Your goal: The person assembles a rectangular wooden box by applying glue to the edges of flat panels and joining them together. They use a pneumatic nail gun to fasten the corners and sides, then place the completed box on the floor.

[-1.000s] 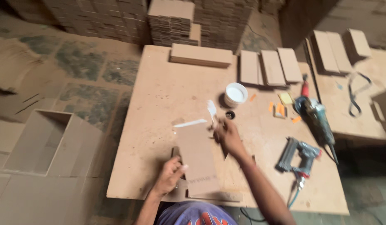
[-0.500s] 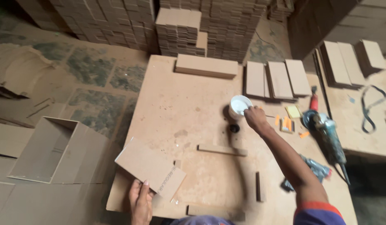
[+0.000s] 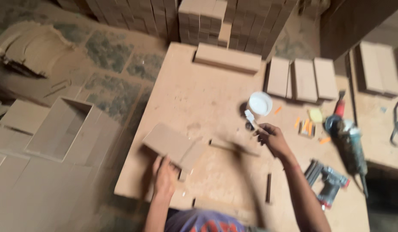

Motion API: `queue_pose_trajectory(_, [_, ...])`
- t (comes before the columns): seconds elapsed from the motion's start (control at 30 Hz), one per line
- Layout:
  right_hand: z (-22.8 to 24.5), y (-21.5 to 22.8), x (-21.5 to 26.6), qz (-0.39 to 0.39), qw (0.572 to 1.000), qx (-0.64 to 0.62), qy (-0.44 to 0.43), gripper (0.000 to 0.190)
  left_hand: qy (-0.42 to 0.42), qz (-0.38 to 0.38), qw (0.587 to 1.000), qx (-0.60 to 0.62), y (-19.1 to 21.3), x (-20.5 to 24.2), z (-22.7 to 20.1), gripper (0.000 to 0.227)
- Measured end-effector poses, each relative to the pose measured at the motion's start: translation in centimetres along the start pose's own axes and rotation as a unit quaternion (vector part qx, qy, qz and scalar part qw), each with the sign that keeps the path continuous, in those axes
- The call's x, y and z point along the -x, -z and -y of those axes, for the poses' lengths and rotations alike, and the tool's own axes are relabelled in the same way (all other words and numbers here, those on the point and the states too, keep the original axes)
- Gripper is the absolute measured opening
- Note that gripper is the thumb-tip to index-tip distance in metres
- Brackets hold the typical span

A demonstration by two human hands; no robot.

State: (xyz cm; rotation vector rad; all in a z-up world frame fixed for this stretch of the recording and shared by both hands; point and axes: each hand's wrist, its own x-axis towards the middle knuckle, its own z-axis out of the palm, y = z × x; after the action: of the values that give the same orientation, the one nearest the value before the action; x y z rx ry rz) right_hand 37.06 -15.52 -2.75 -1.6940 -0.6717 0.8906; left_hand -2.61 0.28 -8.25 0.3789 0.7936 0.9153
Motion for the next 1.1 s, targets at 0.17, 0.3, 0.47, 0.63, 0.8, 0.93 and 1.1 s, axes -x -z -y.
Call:
queue_pose_trajectory(0.17, [1.3, -10.3, 11.7, -0.026, 0.998, -0.046, 0.043, 0.035, 0.01, 0.062, 0.997, 0.032, -2.8, 0.2, 0.2, 0.027])
queue_pose_trajectory(0.3, [2.7, -15.5, 16.6, -0.063, 0.989, -0.029, 0.134, 0.034, 0.036, 0.06, 0.997, 0.031, -4.6, 1.1, 0.4, 0.023])
queue_pose_trajectory(0.47, [3.7, -17.3, 17.6, -0.212, 0.935, 0.156, 0.237, 0.032, 0.057, 0.102, 0.993, 0.026, -6.2, 2.2, 0.5, 0.015])
queue_pose_trajectory(0.63, [3.9, -17.8, 18.7, -0.274, 0.894, 0.22, 0.277, 0.038, 0.086, 0.116, 0.989, 0.019, -6.4, 3.2, 0.3, 0.013])
queue_pose_trajectory(0.8, [4.5, -19.2, 22.7, -0.199, 0.862, 0.323, 0.337, 0.043, 0.075, 0.13, 0.988, 0.023, -6.5, 3.5, -0.4, 0.01])
queue_pose_trajectory(0.93, [5.2, -18.7, 23.7, -0.203, 0.835, 0.376, 0.347, 0.043, 0.054, 0.133, 0.989, 0.017, -6.1, 3.9, -0.7, 0.009])
queue_pose_trajectory(1.1, [6.5, -16.2, 19.8, -0.286, 0.791, 0.422, 0.338, 0.038, 0.063, 0.128, 0.99, 0.019, -6.3, 4.6, -1.2, 0.012])
